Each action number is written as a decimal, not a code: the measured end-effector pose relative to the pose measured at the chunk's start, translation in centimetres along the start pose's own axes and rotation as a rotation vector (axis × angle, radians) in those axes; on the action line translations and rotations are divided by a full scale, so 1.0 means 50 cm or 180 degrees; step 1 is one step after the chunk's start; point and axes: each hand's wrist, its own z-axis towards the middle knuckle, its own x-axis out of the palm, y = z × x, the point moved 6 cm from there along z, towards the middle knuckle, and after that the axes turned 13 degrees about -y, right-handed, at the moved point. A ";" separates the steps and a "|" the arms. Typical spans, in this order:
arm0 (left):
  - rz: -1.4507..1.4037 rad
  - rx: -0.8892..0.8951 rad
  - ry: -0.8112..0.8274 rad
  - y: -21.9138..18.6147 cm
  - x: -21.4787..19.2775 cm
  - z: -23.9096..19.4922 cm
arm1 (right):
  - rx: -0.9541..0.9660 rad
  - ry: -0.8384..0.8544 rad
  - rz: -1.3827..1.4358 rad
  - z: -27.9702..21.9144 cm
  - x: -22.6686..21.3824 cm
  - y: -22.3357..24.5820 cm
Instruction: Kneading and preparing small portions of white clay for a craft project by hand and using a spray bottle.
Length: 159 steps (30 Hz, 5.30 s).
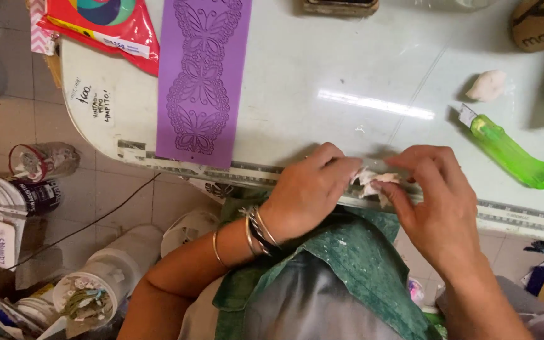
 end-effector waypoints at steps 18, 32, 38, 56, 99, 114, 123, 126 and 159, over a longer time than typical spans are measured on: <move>0.0918 0.1384 -0.0880 -0.012 -0.006 -0.012 | 0.0990 0.1630 -0.0606 0.063 0.079 -0.067; 0.0448 0.1425 -0.0047 -0.014 0.019 0.005 | 0.0871 0.0545 0.0093 0.029 0.009 -0.038; -0.0937 -0.0377 0.0717 -0.011 -0.019 0.070 | -0.0942 0.0396 0.0295 0.001 0.035 0.023; -0.4172 -0.3332 0.0336 -0.008 0.043 0.047 | -0.0074 -0.1716 0.1432 -0.050 0.033 -0.018; 0.0120 0.0614 -0.0389 -0.038 -0.011 -0.016 | 0.0792 -0.0444 0.0999 -0.023 0.007 -0.002; -0.0079 0.0621 -0.1127 0.016 -0.097 -0.030 | -0.0578 0.0585 0.0660 0.066 0.121 0.035; 0.0154 0.0607 -0.1699 0.041 -0.100 -0.029 | -0.0644 0.0424 0.1815 0.084 0.175 -0.014; -0.0041 0.0579 -0.1384 0.030 -0.107 -0.028 | 0.0425 -0.0143 0.2549 0.121 0.130 -0.013; -0.0965 0.0079 -0.1215 0.019 -0.131 0.001 | -0.1242 -0.0336 -0.0961 0.128 0.150 0.081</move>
